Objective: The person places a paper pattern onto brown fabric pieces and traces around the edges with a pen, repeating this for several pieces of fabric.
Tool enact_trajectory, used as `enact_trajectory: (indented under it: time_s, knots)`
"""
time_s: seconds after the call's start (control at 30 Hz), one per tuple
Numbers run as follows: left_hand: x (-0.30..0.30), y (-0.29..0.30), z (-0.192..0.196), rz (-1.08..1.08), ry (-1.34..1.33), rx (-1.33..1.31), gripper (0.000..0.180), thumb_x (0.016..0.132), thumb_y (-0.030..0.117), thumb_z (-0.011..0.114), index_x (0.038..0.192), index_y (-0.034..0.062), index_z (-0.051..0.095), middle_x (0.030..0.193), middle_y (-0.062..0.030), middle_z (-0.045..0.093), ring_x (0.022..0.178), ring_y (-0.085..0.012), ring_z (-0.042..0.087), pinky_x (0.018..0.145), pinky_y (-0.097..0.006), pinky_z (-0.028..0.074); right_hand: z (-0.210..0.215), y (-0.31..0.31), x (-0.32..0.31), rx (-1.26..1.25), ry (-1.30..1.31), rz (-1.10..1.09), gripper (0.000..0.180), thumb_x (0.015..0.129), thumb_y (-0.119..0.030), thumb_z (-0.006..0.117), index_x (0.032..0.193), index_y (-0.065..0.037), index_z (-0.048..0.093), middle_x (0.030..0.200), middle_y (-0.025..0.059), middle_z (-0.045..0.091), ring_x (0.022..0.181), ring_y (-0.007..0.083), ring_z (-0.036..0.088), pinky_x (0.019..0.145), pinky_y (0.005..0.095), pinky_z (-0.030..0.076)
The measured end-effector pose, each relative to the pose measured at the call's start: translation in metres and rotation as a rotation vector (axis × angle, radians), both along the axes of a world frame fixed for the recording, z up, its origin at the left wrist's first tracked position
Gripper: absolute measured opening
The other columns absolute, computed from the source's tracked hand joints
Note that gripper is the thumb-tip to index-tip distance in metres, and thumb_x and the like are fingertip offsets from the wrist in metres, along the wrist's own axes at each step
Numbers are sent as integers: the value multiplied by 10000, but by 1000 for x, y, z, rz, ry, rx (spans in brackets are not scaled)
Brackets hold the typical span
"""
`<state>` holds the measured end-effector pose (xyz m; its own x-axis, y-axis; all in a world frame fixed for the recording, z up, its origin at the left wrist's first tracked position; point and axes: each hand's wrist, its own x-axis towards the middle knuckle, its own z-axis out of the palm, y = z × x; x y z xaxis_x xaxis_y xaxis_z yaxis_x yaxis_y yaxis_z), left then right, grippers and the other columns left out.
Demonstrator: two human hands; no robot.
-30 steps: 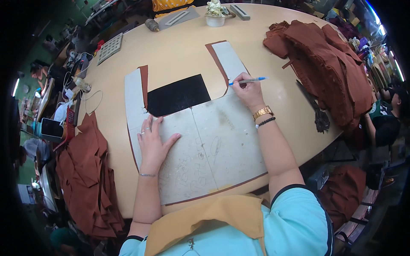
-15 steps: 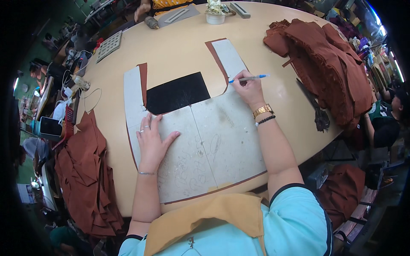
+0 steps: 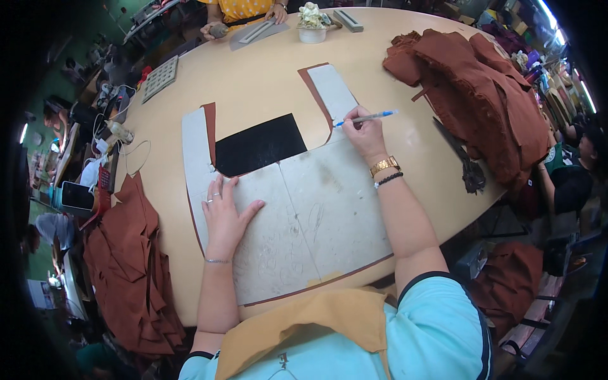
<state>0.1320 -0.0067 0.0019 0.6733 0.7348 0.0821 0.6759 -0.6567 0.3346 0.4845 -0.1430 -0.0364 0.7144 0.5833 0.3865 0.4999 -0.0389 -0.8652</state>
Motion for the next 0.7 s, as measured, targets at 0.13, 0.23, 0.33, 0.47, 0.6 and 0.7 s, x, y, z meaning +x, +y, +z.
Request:
enact_trajectory:
  time_s: [0.13, 0.23, 0.33, 0.47, 0.6, 0.7]
  knots:
    - [0, 0, 1, 15, 45, -1, 837, 823, 600, 765, 1440, 98, 506, 1605, -221, 329, 1515, -401, 274, 1151, -730, 240, 1, 1, -1, -61, -13, -12, 95, 875, -111, 670, 846, -23, 650, 704, -5, 633, 632, 55, 555, 589, 239, 469]
    - [1, 0, 1, 21, 57, 1, 842, 825, 613, 758, 1443, 99, 504, 1604, -222, 333, 1514, -404, 273, 1148, -730, 244, 3, 2, -3, -75, -16, 16, 107, 873, -118, 678, 841, -20, 652, 697, -1, 635, 630, 53, 558, 588, 238, 469]
    - [0, 0, 0, 18, 45, 4, 848, 826, 622, 753, 1446, 101, 502, 1604, -223, 335, 1517, -406, 269, 1148, -730, 245, 3, 2, -4, -71, -6, 21, 121, 872, -128, 692, 834, -18, 655, 696, 2, 640, 633, 49, 561, 590, 235, 470]
    - [-1, 1, -4, 9, 26, -10, 843, 824, 619, 756, 1437, 97, 505, 1608, -222, 328, 1519, -404, 265, 1147, -729, 250, 1, 1, -3, -82, -1, 27, 128, 867, -138, 708, 825, -25, 665, 713, 6, 657, 642, 49, 567, 600, 231, 476]
    - [0, 5, -9, -10, 27, 19, 882, 829, 665, 722, 1496, 142, 479, 1623, -213, 307, 1533, -400, 235, 1159, -736, 212, 3, 2, 1, -99, -22, 2, 111, 907, -132, 685, 906, -21, 683, 756, 22, 685, 645, 55, 573, 608, 229, 482]
    - [1, 7, -10, -31, 38, 55, 888, 839, 680, 702, 1537, 188, 458, 1639, -212, 286, 1543, -400, 213, 1156, -754, 173, 10, -9, 1, 167, 429, 49, 146, 960, -144, 662, 1028, -16, 684, 807, 35, 707, 679, 65, 594, 631, 232, 493]
